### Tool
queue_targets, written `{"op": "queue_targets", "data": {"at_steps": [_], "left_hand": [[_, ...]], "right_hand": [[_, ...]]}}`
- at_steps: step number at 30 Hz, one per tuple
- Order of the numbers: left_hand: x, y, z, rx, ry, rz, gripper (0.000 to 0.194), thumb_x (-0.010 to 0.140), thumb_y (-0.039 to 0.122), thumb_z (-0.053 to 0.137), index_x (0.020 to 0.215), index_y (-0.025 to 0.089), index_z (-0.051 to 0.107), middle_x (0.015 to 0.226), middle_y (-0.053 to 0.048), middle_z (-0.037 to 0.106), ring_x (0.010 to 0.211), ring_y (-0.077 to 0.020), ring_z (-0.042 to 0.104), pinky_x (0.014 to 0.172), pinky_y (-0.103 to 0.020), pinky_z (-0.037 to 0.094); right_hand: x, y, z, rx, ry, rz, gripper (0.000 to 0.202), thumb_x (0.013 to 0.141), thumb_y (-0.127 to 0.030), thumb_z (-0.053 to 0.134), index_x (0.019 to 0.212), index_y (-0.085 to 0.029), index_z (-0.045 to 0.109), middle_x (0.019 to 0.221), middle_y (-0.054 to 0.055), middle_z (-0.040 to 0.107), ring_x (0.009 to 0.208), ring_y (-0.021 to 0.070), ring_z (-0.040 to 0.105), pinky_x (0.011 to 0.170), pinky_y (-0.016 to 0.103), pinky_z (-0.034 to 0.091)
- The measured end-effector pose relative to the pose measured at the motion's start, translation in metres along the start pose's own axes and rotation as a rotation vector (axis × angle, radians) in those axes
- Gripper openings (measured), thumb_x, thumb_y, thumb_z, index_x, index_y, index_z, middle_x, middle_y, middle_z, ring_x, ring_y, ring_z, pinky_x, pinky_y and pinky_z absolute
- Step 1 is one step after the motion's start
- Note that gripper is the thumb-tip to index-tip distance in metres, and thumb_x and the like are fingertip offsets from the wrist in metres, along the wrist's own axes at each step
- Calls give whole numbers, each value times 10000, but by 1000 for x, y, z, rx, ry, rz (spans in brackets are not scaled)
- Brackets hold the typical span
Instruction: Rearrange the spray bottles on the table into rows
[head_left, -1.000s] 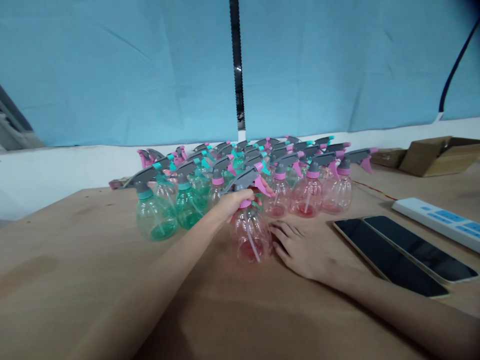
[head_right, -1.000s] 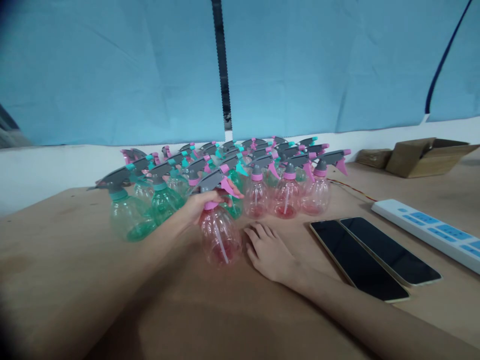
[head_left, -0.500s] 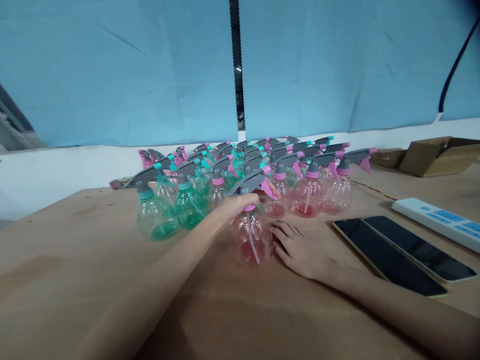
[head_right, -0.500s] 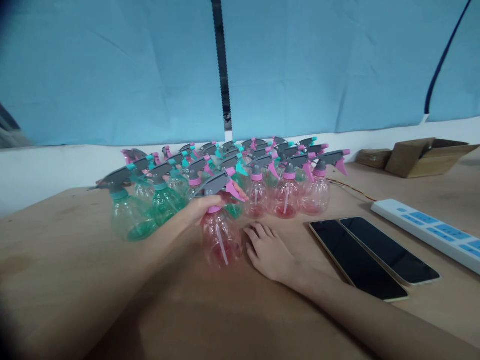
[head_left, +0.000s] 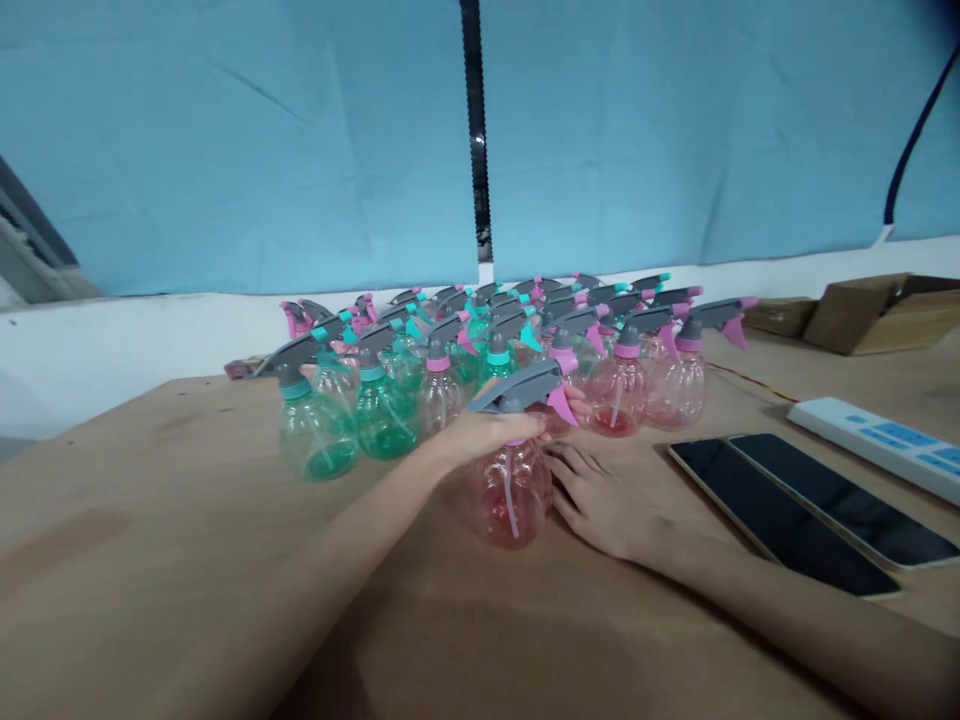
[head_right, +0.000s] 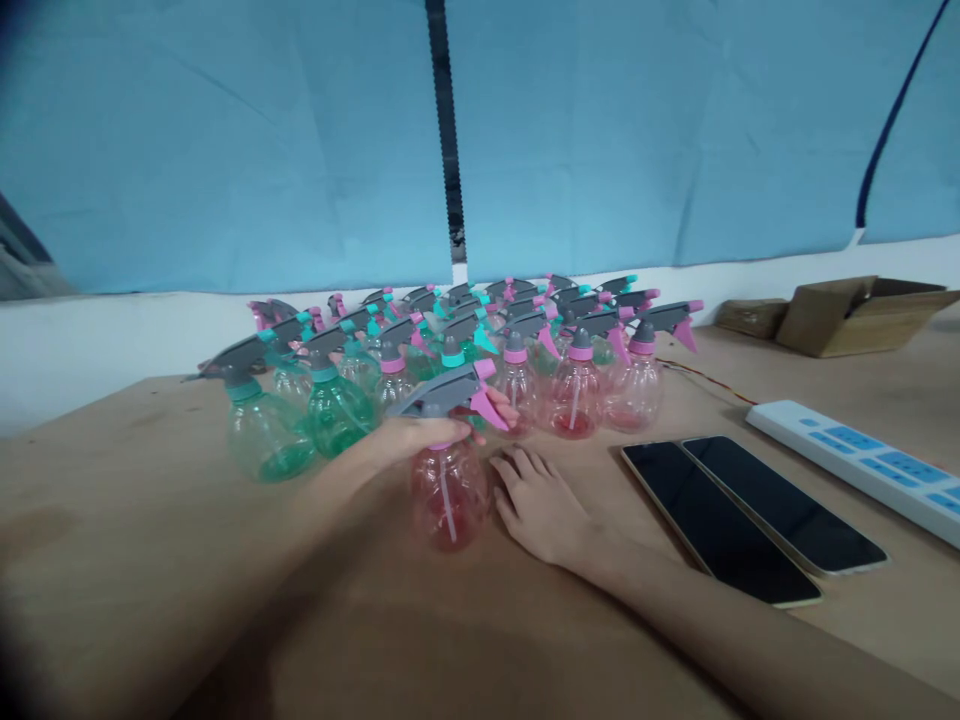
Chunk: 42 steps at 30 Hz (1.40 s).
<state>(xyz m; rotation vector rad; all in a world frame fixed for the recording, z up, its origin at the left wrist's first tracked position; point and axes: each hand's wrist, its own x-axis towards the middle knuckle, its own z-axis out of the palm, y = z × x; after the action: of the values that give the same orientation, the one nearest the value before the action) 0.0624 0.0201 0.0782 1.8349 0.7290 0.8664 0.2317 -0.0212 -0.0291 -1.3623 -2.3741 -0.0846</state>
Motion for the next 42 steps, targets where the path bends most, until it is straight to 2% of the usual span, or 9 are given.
{"op": "queue_targets", "data": {"at_steps": [3, 5, 9, 13, 15, 23, 31, 36, 42], "left_hand": [[-13, 1, 5, 31, -14, -19, 244, 645, 249, 666, 872, 160, 664, 916, -71, 685, 869, -218, 632, 802, -369, 485], [-24, -2, 7, 60, 22, 21, 275, 645, 234, 687, 900, 136, 653, 983, -96, 673, 955, -229, 610, 867, -383, 458], [-48, -10, 3, 200, 212, 113, 392, 672, 261, 692, 1027, 128, 591, 1155, -127, 600, 1077, -244, 553, 941, -397, 411], [-68, -20, -12, 456, 407, 110, 547, 674, 313, 694, 1156, 162, 484, 1185, -122, 566, 1091, -266, 538, 941, -434, 407], [-72, -27, -21, 585, 463, 131, 604, 675, 323, 688, 1202, 177, 431, 1195, -118, 544, 1100, -272, 525, 950, -453, 397], [-70, -58, -47, 839, 457, 242, 796, 726, 321, 619, 1378, 197, 179, 1378, -144, 314, 1295, -287, 303, 1063, -457, 279], [-72, -66, -44, 1020, 484, 199, 867, 800, 343, 560, 1420, 259, -39, 1474, -126, 126, 1357, -295, 144, 1084, -503, 208], [-70, -69, -44, 1107, 446, 246, 723, 866, 283, 480, 1416, 319, 13, 1492, -90, 61, 1364, -291, 116, 1076, -511, 213], [-68, -78, -47, 1099, 418, 182, 632, 893, 202, 403, 1413, 336, 69, 1496, -83, -13, 1375, -293, 67, 1057, -512, 245]], "right_hand": [[0, 0, 1, 3, 1, 2, 408, 880, -231, 325, 1237, -116, 485, 1257, 163, 488, 1205, 269, 404, 968, 460, 359], [0, 0, 1, 16, 6, 2, 406, 881, -230, 326, 1237, -117, 484, 1256, 161, 487, 1191, 263, 418, 960, 450, 370], [-1, 0, 1, 30, 29, 6, 404, 879, -228, 334, 1240, -120, 480, 1241, 153, 503, 1167, 257, 441, 963, 448, 370], [-1, -2, -1, 19, 11, 6, 405, 886, -230, 314, 1234, -114, 484, 1244, 147, 505, 1173, 254, 433, 973, 442, 362], [0, -3, -2, 12, 3, 13, 406, 885, -227, 317, 1231, -98, 487, 1246, 152, 504, 1173, 257, 433, 977, 437, 360], [-1, -3, -2, 35, 25, 26, 390, 875, -227, 346, 1218, -123, 499, 1224, 147, 520, 1165, 249, 448, 977, 431, 365], [-1, -4, -3, 33, 21, 32, 395, 875, -225, 342, 1219, -119, 504, 1243, 151, 511, 1168, 256, 449, 978, 432, 364], [-1, -4, -4, 15, 2, 40, 405, 876, -229, 341, 1222, -93, 501, 1252, 160, 506, 1177, 264, 440, 984, 435, 360], [-1, -5, -4, -5, -12, 38, 413, 878, -231, 331, 1227, -85, 496, 1259, 158, 502, 1179, 260, 440, 989, 420, 356]]}}
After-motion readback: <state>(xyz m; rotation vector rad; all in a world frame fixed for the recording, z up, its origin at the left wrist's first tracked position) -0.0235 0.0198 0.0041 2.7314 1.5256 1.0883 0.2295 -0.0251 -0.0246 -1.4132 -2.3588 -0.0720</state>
